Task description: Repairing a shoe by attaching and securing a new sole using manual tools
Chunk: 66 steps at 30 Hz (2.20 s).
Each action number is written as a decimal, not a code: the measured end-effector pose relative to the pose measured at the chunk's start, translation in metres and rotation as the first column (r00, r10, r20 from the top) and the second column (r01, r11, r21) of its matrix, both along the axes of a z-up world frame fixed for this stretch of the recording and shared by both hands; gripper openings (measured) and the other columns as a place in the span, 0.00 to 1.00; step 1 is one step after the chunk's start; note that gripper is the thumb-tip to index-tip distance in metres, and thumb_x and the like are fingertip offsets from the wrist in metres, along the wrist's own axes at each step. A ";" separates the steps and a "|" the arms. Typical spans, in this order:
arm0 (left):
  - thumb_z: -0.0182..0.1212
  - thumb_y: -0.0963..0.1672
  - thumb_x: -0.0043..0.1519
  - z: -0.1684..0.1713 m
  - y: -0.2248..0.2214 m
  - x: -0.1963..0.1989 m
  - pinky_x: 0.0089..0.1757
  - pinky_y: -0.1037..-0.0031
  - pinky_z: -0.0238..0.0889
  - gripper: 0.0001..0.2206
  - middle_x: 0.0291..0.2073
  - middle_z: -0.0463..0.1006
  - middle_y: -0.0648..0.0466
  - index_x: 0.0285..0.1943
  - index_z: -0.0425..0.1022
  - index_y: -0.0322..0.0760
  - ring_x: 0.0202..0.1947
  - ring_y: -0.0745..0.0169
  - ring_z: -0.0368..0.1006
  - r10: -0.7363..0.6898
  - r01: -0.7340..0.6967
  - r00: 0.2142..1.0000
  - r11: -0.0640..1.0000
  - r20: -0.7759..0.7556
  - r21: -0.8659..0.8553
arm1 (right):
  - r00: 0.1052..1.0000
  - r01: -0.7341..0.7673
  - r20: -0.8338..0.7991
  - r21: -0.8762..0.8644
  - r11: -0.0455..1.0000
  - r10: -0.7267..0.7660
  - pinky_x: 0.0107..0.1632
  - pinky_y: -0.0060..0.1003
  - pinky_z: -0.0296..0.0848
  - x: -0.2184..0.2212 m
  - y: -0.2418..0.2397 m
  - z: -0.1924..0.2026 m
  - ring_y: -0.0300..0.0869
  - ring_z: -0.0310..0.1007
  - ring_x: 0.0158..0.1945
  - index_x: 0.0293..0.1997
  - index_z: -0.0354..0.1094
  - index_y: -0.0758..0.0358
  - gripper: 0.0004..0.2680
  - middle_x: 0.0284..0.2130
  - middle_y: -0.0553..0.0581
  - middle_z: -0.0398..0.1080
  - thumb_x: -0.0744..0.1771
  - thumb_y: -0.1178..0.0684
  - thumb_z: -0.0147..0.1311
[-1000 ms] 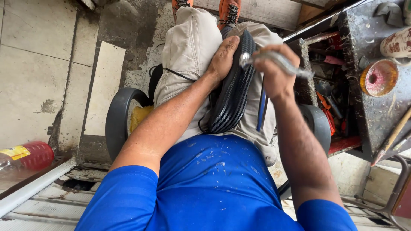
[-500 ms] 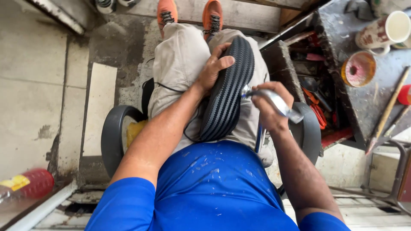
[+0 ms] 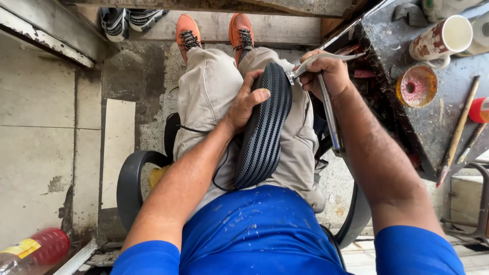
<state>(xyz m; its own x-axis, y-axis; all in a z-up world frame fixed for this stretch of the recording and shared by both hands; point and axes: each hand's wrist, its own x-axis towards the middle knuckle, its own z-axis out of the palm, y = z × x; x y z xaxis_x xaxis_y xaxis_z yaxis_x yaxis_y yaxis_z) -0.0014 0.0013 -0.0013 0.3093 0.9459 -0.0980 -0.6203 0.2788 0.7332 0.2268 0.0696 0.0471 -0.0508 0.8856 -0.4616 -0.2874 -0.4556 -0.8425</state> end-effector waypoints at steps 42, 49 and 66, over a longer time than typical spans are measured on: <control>0.55 0.64 0.48 -0.011 0.008 0.008 0.46 0.68 0.73 0.43 0.42 0.77 0.47 0.60 0.66 0.27 0.43 0.58 0.75 0.036 -0.048 0.997 0.980 -0.064 -0.194 | 0.484 -0.857 0.856 0.421 0.297 0.183 0.38 0.39 0.70 -0.103 -0.123 0.090 0.44 0.70 0.32 0.44 0.69 0.67 0.09 0.34 0.58 0.71 0.63 0.56 0.55; 0.65 0.59 0.49 -0.007 0.007 0.007 0.40 0.68 0.71 0.31 0.34 0.75 0.52 0.49 0.71 0.33 0.35 0.61 0.74 0.099 -0.083 0.993 0.973 0.065 -0.214 | 0.525 -0.834 0.839 0.475 0.281 0.142 0.38 0.38 0.71 -0.129 -0.193 0.077 0.47 0.73 0.33 0.44 0.68 0.65 0.06 0.35 0.61 0.71 0.64 0.59 0.55; 0.72 0.52 0.55 -0.042 0.022 0.014 0.38 0.62 0.75 0.26 0.38 0.73 0.47 0.53 0.65 0.35 0.35 0.54 0.74 0.027 -0.007 0.956 0.997 0.292 -0.071 | 0.741 -0.499 0.643 0.719 0.484 -0.193 0.39 0.39 0.67 -0.074 -0.176 0.025 0.44 0.69 0.32 0.40 0.69 0.66 0.06 0.34 0.59 0.71 0.63 0.58 0.56</control>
